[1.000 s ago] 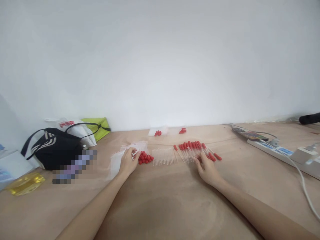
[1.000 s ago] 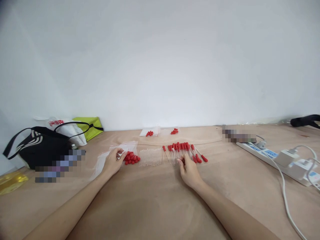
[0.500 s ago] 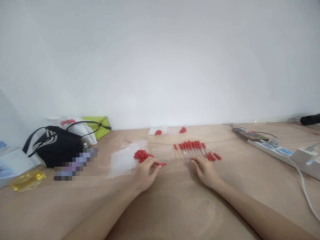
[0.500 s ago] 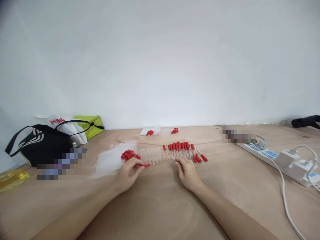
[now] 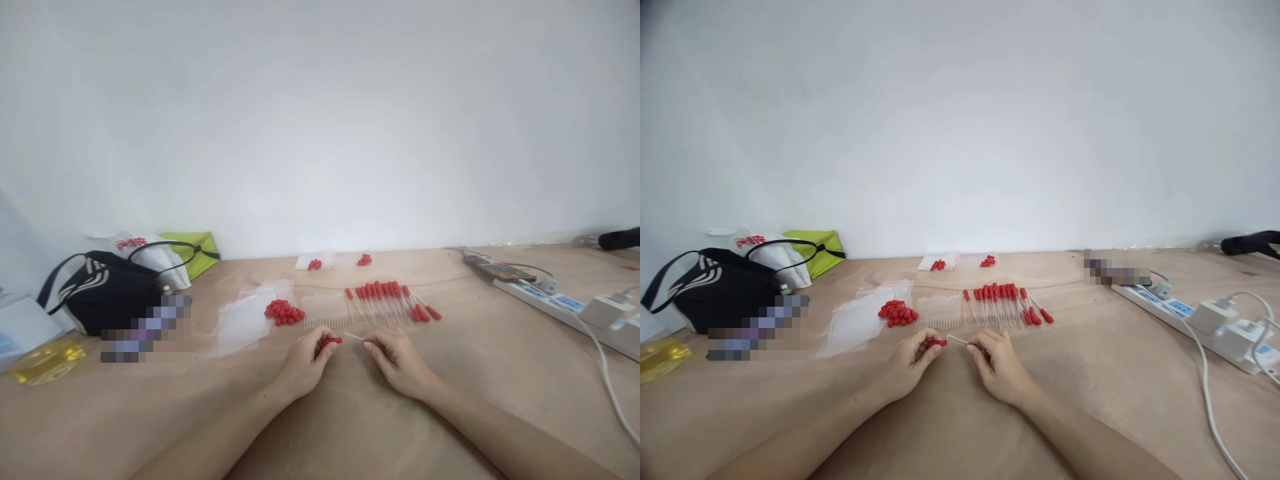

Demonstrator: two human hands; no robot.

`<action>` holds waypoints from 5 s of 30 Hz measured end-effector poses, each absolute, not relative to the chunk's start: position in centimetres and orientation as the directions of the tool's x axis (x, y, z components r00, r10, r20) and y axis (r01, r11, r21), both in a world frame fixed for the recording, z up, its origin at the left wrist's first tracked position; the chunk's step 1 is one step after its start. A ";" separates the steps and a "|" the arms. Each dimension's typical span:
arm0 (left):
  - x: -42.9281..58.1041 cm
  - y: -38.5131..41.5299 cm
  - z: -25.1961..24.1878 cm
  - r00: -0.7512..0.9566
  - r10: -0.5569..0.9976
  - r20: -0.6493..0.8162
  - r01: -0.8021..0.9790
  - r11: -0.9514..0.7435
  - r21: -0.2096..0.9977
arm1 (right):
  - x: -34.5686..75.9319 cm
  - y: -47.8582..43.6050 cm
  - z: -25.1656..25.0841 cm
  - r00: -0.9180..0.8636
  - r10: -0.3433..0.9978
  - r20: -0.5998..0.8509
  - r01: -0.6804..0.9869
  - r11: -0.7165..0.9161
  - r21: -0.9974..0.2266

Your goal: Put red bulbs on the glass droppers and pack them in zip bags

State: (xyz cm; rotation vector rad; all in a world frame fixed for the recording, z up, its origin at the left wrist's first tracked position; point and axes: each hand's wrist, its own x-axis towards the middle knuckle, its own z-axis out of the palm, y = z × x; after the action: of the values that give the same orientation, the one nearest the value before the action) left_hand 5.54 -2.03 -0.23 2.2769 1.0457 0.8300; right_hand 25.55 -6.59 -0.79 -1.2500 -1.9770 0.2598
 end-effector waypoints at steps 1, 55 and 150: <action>5.6 -2.1 -0.3 0.523 0.795 0.308 0.476 -0.572 0.668 | 25.4 -6.7 -0.7 -0.228 0.840 0.492 0.681 0.499 -0.536; 3.9 -0.9 -0.1 0.585 0.715 0.384 0.490 -0.688 0.536 | 24.7 -6.1 0.4 -0.358 0.838 0.412 0.845 0.478 -0.240; 5.1 -2.6 0.0 0.561 0.769 0.309 0.458 -0.598 0.657 | 24.8 -6.5 -1.1 -0.307 0.792 0.529 0.697 0.565 -0.442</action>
State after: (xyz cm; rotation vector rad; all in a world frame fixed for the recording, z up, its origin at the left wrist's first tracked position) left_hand 5.10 -2.63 -0.01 2.2825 0.9839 0.8005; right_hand 24.78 -6.50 -1.12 -1.1877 -2.0717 0.1665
